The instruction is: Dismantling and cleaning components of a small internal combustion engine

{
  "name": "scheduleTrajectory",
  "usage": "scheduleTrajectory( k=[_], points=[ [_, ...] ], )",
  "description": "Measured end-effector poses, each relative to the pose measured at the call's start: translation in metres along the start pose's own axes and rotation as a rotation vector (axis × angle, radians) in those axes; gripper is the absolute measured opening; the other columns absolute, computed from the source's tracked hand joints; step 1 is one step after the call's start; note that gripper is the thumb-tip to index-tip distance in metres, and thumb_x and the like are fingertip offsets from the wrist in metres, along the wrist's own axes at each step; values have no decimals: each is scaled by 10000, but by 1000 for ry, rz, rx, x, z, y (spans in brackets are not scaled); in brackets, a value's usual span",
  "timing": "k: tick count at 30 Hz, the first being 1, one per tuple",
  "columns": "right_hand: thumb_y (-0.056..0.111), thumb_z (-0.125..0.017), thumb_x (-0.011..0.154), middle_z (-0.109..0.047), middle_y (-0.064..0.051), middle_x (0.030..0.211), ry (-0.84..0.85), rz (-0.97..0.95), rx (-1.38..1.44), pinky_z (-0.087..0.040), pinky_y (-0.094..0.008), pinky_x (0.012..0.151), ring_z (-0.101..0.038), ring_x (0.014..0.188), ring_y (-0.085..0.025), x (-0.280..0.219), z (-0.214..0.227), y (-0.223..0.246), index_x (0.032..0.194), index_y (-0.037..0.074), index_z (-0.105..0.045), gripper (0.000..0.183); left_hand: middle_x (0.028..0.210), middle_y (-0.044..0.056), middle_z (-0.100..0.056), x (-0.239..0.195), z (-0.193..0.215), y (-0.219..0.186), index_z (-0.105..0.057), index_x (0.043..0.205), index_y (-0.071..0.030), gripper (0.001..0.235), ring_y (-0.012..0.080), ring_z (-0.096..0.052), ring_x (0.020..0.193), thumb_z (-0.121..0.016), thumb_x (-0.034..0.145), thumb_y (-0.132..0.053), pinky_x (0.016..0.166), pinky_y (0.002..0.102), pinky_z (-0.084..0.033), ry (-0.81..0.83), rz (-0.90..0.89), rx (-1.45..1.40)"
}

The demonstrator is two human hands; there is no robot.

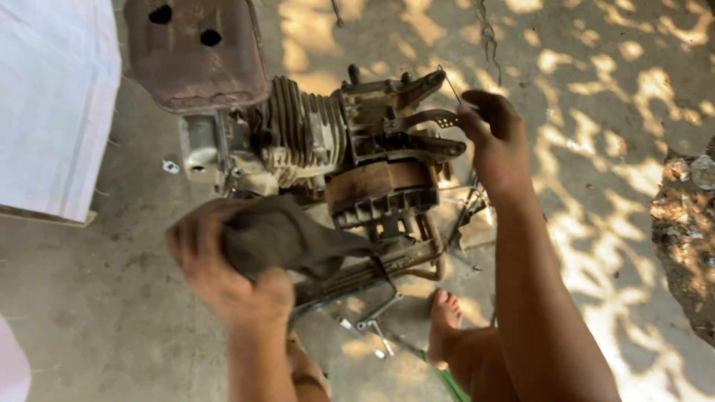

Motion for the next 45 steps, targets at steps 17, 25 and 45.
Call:
scheduleTrajectory(
  k=[17, 25, 45],
  points=[
    [217, -438, 1132, -676, -287, 1175, 257, -30, -179, -455, -586, 995, -642, 1142, -442, -2, -14, 1, 1519, 48, -524, 431, 1292, 122, -421, 5, -38, 12, -659, 1249, -130, 577, 417, -352, 1300, -651, 673, -178, 1021, 715, -360, 710, 674, 432],
    [265, -420, 1145, -706, -222, 1017, 248, -50, -244, -484, -546, 903, -687, 1021, -411, -3, -15, -5, 1532, 126, -538, 427, 1353, 160, -401, 4, -41, 17, -654, 1299, -79, 588, 461, -329, 1354, -672, 716, -152, 996, 754, -374, 702, 630, 404],
    [511, -398, 1084, -695, -268, 1172, 16, -261, 129, -562, -493, 1036, -693, 1159, -377, -23, -26, 24, 1386, 106, -655, 567, 1418, 217, -361, 1, -37, 16, -546, 1421, -85, 677, 506, -387, 1320, -639, 754, -154, 1003, 727, -357, 711, 539, 366]
  ],
)
Point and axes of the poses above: each hand's wrist, its own x-axis towards the middle knuckle, its own z-axis out of the back of the hand, y = z × x, the point moved 5 cm from there along x, towards the middle knuckle
